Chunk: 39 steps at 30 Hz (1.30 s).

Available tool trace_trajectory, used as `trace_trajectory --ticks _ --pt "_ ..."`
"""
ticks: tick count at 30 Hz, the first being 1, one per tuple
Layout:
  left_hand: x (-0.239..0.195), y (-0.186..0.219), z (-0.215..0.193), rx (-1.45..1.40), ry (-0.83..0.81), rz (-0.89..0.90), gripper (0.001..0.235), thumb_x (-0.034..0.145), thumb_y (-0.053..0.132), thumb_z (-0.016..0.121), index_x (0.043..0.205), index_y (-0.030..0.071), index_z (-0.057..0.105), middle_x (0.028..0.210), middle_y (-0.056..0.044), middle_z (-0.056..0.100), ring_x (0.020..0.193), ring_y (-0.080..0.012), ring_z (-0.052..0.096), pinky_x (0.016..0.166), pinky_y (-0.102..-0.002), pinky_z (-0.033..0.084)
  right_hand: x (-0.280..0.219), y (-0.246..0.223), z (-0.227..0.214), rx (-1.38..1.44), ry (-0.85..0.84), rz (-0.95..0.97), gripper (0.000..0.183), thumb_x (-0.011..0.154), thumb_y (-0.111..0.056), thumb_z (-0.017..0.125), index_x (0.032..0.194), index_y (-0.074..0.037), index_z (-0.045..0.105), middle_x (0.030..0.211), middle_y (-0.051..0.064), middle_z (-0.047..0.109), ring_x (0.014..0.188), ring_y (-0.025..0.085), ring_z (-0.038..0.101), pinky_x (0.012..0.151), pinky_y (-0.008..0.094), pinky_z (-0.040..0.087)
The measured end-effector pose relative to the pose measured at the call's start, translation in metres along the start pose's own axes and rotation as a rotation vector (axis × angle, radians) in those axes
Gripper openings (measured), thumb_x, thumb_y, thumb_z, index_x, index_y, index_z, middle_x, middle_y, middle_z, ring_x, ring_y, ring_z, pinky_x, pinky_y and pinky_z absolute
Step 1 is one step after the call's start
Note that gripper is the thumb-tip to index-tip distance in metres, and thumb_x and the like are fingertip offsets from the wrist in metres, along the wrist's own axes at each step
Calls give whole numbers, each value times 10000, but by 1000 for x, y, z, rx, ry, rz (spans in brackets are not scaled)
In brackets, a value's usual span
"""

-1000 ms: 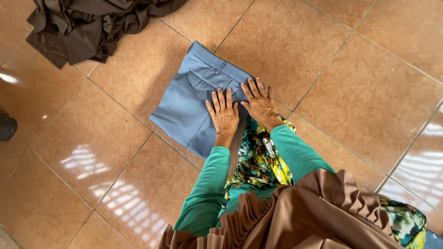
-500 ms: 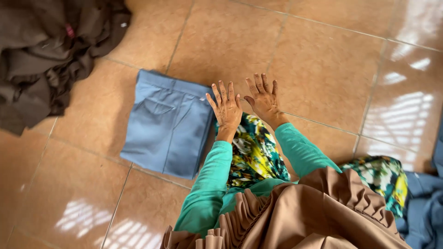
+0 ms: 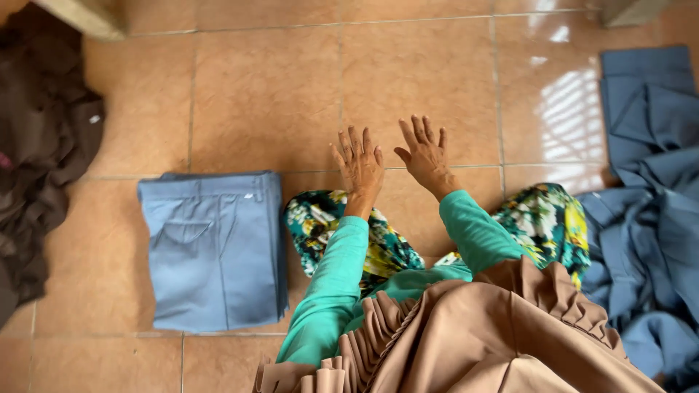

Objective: The person sits on a tiled floor and folds a pair of gray trousers by hand. They smooth the fabric, fold the legs together, and then fold the garment into a compact rectangle before placing it on a growing stack of folded trousers.

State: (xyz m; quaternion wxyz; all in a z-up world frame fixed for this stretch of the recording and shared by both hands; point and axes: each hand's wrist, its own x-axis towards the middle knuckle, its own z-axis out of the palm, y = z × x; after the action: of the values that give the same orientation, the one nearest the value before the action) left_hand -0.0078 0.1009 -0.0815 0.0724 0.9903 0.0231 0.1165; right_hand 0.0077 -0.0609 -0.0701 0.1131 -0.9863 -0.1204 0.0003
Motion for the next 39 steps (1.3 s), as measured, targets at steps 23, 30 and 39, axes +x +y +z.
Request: trace_trajectory --ticks 23,30,39 --pt "-104 392 38 -367 -118 1064 503 982 411 528 1399 132 568 1450 -229 537 1469 -426 375 1221 -678 170 -274 295 -54 -17 230 937 703 1069 -556 455 1655 -229 242 1639 161 357 1531 368 274 1137 707 251" --pt "-151 449 60 -403 -246 1197 466 1017 422 476 1387 161 587 1431 -207 575 1442 -394 440 1221 -643 198 -344 359 -76 -224 252 1192 971 820 -237 802 1646 -167 295 1673 257 268 1546 459 182 1109 794 136" --pt "-160 471 110 -409 -679 1176 517 1056 480 412 1466 176 498 1463 -200 520 1335 -367 560 1156 -605 347 -385 450 2 -621 464 1050 353 921 -189 547 1241 -273 670 993 -53 724 954 148 652 543 295 545"
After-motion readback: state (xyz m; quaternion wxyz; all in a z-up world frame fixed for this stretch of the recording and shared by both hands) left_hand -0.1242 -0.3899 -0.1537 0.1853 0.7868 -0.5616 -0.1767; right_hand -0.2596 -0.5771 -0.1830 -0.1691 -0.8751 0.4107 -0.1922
